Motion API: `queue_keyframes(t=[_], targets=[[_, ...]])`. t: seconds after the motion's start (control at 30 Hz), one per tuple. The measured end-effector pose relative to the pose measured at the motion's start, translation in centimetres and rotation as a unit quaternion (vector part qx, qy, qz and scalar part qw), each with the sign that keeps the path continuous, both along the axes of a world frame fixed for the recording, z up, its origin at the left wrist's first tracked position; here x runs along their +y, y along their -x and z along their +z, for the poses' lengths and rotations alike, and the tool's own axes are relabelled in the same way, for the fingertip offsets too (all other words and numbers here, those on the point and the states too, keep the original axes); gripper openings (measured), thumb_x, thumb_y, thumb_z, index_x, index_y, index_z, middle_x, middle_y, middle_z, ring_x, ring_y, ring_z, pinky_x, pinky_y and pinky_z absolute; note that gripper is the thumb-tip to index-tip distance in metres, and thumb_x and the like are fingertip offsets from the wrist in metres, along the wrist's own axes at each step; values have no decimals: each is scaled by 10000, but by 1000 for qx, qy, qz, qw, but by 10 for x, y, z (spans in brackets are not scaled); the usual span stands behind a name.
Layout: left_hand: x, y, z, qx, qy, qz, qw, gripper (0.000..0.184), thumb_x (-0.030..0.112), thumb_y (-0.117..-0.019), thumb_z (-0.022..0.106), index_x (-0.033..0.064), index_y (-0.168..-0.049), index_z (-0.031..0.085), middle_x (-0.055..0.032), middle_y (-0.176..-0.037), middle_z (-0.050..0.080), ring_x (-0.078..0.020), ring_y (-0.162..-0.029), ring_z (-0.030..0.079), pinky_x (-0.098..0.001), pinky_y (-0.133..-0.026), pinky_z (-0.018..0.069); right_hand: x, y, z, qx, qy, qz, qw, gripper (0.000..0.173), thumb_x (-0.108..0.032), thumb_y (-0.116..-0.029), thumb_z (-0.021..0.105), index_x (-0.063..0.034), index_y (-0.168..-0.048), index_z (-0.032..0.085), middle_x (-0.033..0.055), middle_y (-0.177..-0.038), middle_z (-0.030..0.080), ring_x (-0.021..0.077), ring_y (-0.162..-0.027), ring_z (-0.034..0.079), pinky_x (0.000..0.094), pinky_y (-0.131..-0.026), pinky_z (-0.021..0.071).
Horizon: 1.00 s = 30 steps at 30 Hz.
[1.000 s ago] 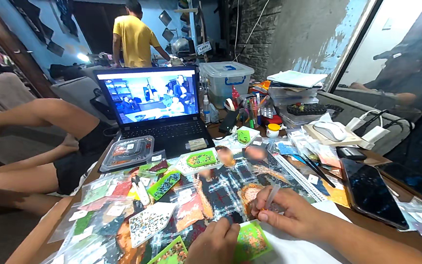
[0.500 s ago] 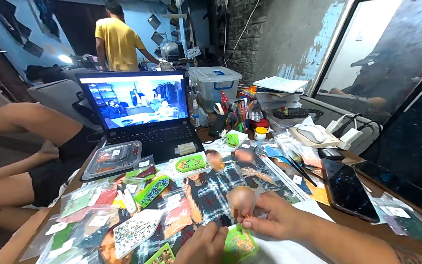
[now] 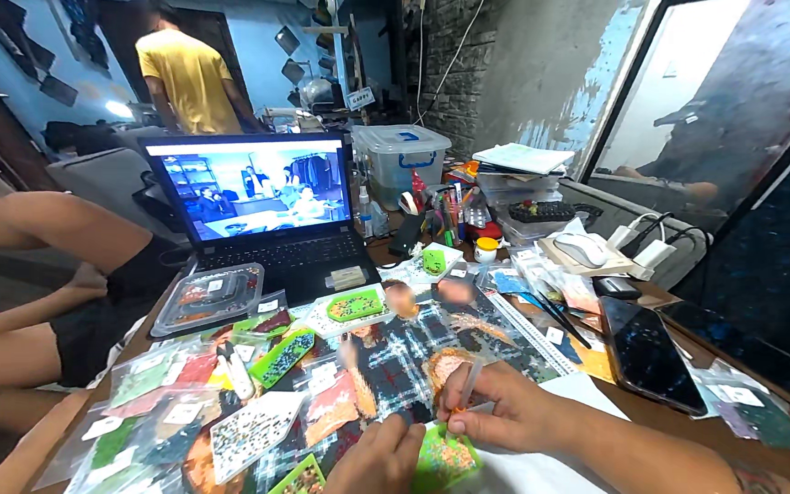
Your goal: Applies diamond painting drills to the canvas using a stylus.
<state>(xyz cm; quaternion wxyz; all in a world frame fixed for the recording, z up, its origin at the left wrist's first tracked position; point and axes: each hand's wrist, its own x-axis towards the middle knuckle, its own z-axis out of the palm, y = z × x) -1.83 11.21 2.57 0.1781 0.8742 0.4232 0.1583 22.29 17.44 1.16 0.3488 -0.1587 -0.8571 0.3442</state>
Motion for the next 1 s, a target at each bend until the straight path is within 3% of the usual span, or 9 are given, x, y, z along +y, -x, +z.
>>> queue_keyframes(t=[0.37,0.67,0.83,1.0], targets=[[1,-1,-2,5,-5,1,1000,501,304,-916,756,-59,-1255,687,-258,-1081,683,-428,-985,687,-522,-818,587,0,0,0,-11,-7,-2,1000,240,-218,-1058,571,21,-1073,580,126,-935,695,85,-855,688,217,-791,564],[1,-2,9,35,56,15,998,539,330,-933,739,-51,-1306,663,-268,-1125,665,-446,-1032,663,-555,-864,563,4,-10,12,-2,92,-90,992,251,-222,-1052,556,20,-1112,594,62,-1011,697,37,-913,661,228,-824,553],[1,-1,8,18,58,12,998,527,306,-936,740,-57,-1309,659,-267,-1130,666,-444,-1022,665,-558,-874,558,14,-18,18,-77,103,-147,981,335,-198,-1079,447,41,-1282,567,85,-1016,688,63,-864,632,247,-803,527],[2,0,8,19,51,8,998,534,309,-932,745,-62,-1307,657,-275,-1129,665,-457,-1024,663,-571,-865,556,16,-17,20,-105,113,-158,975,441,-201,-1095,410,-2,-1488,430,99,-1044,673,86,-811,624,260,-768,540]])
